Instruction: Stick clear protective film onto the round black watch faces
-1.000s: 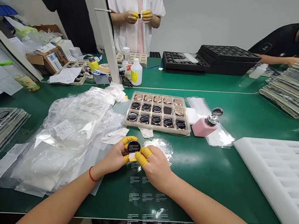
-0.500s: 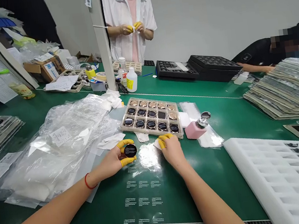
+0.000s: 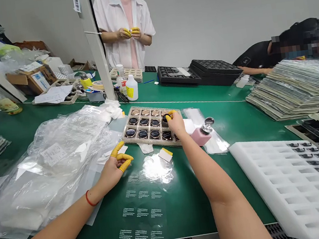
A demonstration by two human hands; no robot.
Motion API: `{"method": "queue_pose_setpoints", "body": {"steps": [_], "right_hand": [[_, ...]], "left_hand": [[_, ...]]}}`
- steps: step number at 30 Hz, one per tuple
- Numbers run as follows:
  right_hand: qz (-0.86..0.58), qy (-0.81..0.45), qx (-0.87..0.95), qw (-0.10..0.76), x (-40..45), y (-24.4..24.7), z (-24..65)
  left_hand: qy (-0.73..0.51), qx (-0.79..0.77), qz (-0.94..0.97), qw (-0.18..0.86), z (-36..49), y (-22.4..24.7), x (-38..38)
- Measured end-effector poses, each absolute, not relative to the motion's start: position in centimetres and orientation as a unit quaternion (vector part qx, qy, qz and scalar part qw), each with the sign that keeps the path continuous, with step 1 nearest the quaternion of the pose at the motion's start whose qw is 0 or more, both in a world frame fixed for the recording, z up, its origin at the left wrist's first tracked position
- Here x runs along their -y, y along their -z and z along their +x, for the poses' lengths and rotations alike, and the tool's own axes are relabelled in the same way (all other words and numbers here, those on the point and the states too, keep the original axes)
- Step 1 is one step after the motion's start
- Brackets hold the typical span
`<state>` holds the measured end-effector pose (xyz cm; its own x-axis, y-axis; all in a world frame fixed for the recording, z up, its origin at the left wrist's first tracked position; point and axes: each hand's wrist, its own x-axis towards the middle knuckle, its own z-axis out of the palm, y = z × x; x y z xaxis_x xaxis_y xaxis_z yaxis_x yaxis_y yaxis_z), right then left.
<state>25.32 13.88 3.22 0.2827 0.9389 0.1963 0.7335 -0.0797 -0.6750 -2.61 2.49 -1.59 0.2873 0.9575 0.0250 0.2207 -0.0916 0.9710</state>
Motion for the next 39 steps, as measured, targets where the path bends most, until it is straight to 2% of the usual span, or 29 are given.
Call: {"method": "queue_pose_setpoints", "body": {"steps": [5,8,10,13,15,18,20,22,25,28,31,33,34,36,39], "right_hand": [[-0.717,-0.082,0.618,0.312,-13.7,-2.5,25.4],[-0.622,-0.059,0.718,0.306,-10.0,-3.1,22.5],[-0.497,-0.114,0.817,0.268,-7.0,-3.7,20.4],[-0.446,-0.245,0.835,0.21,-3.5,-3.9,18.4],[-0.461,-0.346,0.789,0.213,-2.4,-3.6,18.1],[-0.461,-0.44,0.726,0.259,-2.3,-3.2,18.3],[-0.45,-0.402,0.744,0.286,-2.4,-3.3,18.3],[-0.436,-0.295,0.8,0.288,-2.2,-3.7,17.9],[-0.398,-0.195,0.864,0.238,-1.4,-4.3,17.2],[-0.368,-0.295,0.867,0.158,-0.8,-4.3,16.9],[-0.33,-0.414,0.844,0.085,-1.8,-4.2,17.8],[-0.383,-0.394,0.83,0.089,-3.6,-4.5,19.5],[-0.45,-0.349,0.815,0.108,-4.8,-4.8,20.6],[-0.661,-0.166,0.715,0.158,-7.7,-5.2,23.1],[-0.764,-0.075,0.622,0.154,-11.6,-5.2,26.6]], "left_hand": [[-0.308,-0.483,0.7,0.426,-2.9,2.5,-2.5],[-0.283,-0.501,0.715,0.398,-2.9,2.4,-2.3],[-0.323,-0.482,0.703,0.412,-2.8,1.9,-2.1],[-0.421,-0.431,0.668,0.436,-2.7,1.1,-1.6],[-0.454,-0.406,0.663,0.435,-2.7,0.8,-1.3],[-0.421,-0.395,0.696,0.426,-2.7,0.7,-0.9],[-0.392,-0.406,0.709,0.423,-2.7,0.9,-0.7],[-0.392,-0.427,0.7,0.417,-2.7,1.1,-0.5],[-0.439,-0.435,0.679,0.396,-2.7,1.4,-0.5],[-0.475,-0.415,0.666,0.397,-2.8,1.3,-0.4],[-0.435,-0.415,0.657,0.455,-2.9,0.8,-0.4],[-0.402,-0.428,0.637,0.5,-2.7,0.5,-0.5],[-0.396,-0.434,0.619,0.522,-2.6,0.4,-0.6],[-0.399,-0.441,0.578,0.558,-2.3,0.3,-1.0],[-0.396,-0.443,0.542,0.594,-2.0,0.2,-1.6]]}}
